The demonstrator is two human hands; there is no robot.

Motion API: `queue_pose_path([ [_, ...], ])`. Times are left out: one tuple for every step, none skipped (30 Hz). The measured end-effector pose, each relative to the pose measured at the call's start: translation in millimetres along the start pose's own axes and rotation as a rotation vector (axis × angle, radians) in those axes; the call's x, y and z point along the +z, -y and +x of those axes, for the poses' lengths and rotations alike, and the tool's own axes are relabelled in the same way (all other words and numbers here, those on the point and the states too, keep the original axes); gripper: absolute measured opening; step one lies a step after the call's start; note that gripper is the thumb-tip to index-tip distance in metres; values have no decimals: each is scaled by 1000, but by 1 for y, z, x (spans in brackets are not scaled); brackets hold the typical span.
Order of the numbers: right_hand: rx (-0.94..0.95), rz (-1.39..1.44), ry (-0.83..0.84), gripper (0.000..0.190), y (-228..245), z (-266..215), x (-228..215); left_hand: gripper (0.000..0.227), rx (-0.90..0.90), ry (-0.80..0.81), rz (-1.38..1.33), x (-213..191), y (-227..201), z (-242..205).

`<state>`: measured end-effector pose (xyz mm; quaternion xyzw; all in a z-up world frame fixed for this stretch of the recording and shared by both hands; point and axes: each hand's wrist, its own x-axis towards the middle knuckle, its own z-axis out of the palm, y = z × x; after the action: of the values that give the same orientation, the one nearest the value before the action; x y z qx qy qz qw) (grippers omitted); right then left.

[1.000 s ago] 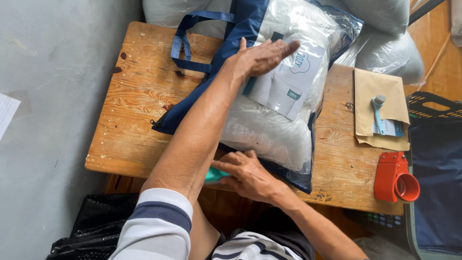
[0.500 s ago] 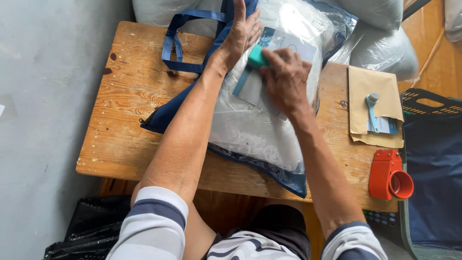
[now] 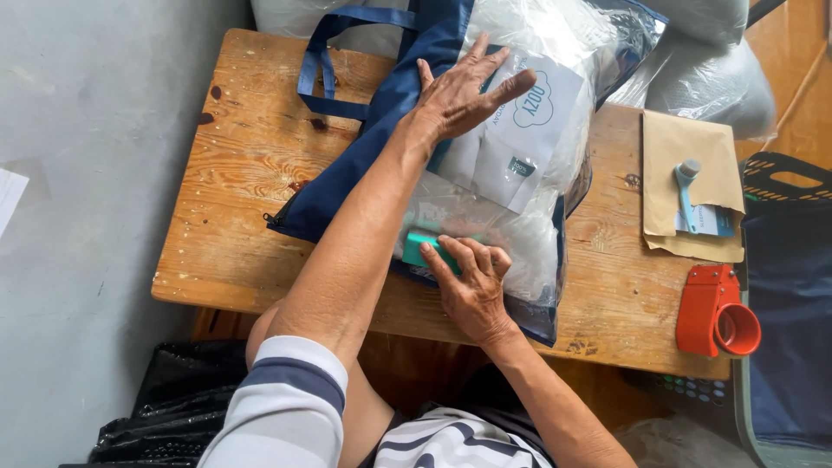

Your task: The person sits at a low wooden table and uses a small green brush to scrub the surface of a blue tote bag containing a white pillow. The person scrubs the clear plastic window on the front, then flips the bag over and scrubs the blue fabric back and sides.

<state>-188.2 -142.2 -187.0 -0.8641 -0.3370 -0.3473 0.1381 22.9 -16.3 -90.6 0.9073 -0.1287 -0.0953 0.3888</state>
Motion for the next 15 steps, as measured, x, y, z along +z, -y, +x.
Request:
queue_pose_path([
  [2, -1, 3, 28, 1, -6, 2, 123, 0, 3, -2, 5, 3, 0],
  [0, 0, -16, 27, 3, -11, 4, 119, 21, -20, 63, 8, 6, 0],
  [-1, 2, -34, 27, 4, -16, 7, 115, 43, -43, 128, 10, 10, 0],
  [-1, 2, -39, 27, 8, -26, 9, 115, 44, -44, 132, 13, 12, 0],
  [13, 5, 17, 32, 12, -37, 11, 113, 63, -64, 166, 15, 14, 0],
  [25, 6, 76, 38, 15, -48, 13, 111, 84, -83, 195, 18, 16, 0],
  [25, 3, 75, 38, 15, -49, 13, 111, 87, -84, 195, 19, 19, 1],
  [75, 35, 143, 29, 15, -50, 11, 109, 91, -94, 200, 22, 20, 2],
  [125, 68, 211, 27, 15, -52, 9, 107, 96, -104, 205, 24, 22, 3],
  [130, 64, 211, 27, 10, -50, 0, 107, 100, -100, 204, 25, 21, 2],
  [116, 191, 388, 32, 5, -48, -9, 103, 91, -99, 185, 25, 21, 0],
  [96, 320, 561, 38, -1, -46, -18, 100, 80, -104, 168, 24, 21, 0],
  [95, 318, 558, 38, -13, -31, -31, 100, 83, -106, 170, 23, 21, 3],
  [97, 485, 787, 40, -23, -19, -46, 98, 78, -103, 160, 25, 22, 5],
  [97, 657, 1014, 42, -33, -7, -61, 97, 74, -100, 151, 26, 23, 7],
])
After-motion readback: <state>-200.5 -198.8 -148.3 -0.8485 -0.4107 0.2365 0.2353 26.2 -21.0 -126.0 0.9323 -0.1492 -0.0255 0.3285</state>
